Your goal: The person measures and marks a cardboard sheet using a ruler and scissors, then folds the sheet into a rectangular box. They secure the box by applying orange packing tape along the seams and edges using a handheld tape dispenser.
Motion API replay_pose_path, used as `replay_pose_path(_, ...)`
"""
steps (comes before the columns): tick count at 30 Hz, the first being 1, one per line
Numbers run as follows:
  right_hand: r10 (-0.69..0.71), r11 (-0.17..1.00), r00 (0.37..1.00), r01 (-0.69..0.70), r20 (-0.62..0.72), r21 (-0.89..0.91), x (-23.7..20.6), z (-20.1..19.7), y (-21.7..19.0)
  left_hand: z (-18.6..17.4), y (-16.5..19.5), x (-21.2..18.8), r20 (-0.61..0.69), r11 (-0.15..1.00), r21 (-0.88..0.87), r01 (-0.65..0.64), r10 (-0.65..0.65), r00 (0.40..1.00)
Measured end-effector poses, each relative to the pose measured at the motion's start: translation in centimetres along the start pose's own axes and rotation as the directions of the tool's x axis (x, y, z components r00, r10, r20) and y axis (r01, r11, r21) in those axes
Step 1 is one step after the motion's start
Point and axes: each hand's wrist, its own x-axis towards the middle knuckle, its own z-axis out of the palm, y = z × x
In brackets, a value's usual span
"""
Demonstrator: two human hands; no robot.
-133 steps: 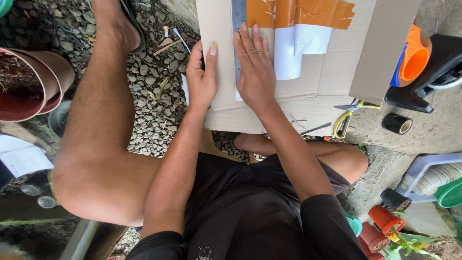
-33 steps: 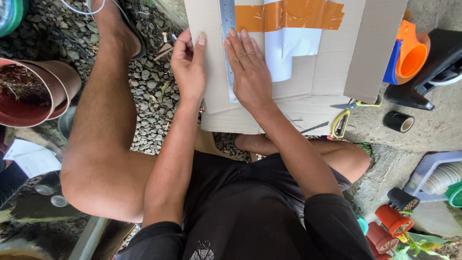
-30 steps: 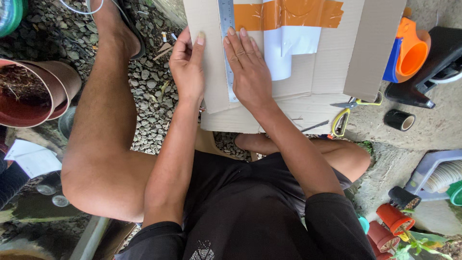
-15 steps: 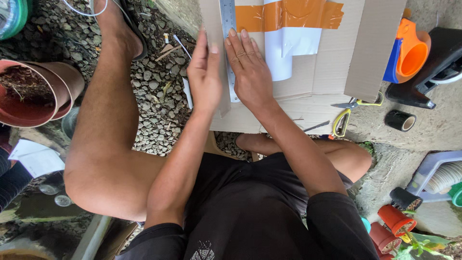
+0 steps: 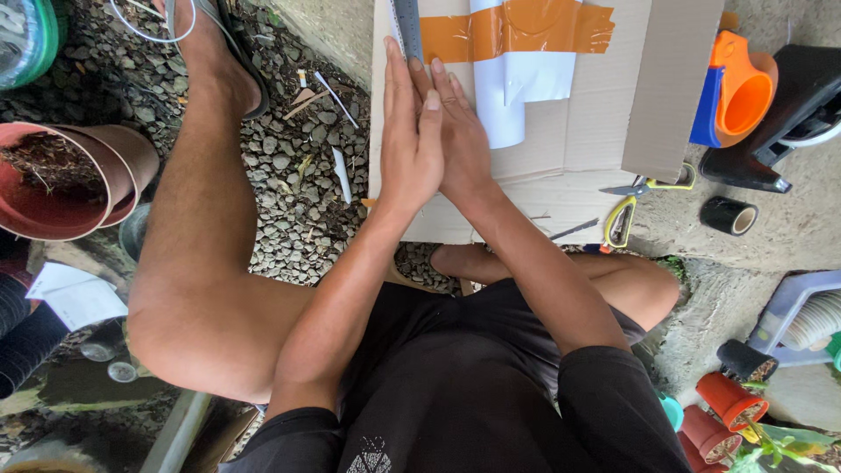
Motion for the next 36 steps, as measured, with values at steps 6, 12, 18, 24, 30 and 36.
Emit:
replay_pose_path(6, 0.014, 0.999, 1.0, -0.015, 0.009, 0.048, 0.2, -0.4, -0.5, 0.9, 0.5, 0.5, -0.03, 0.996, 0.09, -0.008, 0.01, 1.0)
replay_pose_path(12, -0.071, 0.996, 0.993, 0.064, -0.092, -0.069, 0.3, -0.8, -1.1, -1.1, 1.3, 2.6, -0.103, 0.968, -0.244, -0.06, 0.036, 0.994)
replay_pose_path(18, -0.123, 0.99, 0.985, 0.113, -0.12, -0.09, 0.4, -1.6, -1.4, -1.9, 2.5, 7.7, -0.107, 0.911, -0.393, -0.124, 0.089, 0.99)
replay_pose_path(24, -0.11, 0.994, 0.985, 0.106, -0.136, -0.039, 0.8, -1.7, -1.4, -1.5, 3.6, 9.5, -0.091, 0.993, -0.012, -0.121, 0.12, 0.989)
replay_pose_path(30, -0.116, 0.993, 0.973, 0.12, -0.198, 0.011, 0.8, -1.4, -1.1, -0.4, 4.6, 9.8, -0.074, 0.989, 0.059, -0.138, 0.142, 0.987)
replay_pose_path(36, -0.096, 0.995, 0.976, 0.101, -0.197, 0.012, 1.0, -1.6, -1.5, 0.2, 5.3, 9.9, -0.106, 0.979, 0.163, -0.124, 0.142, 0.984)
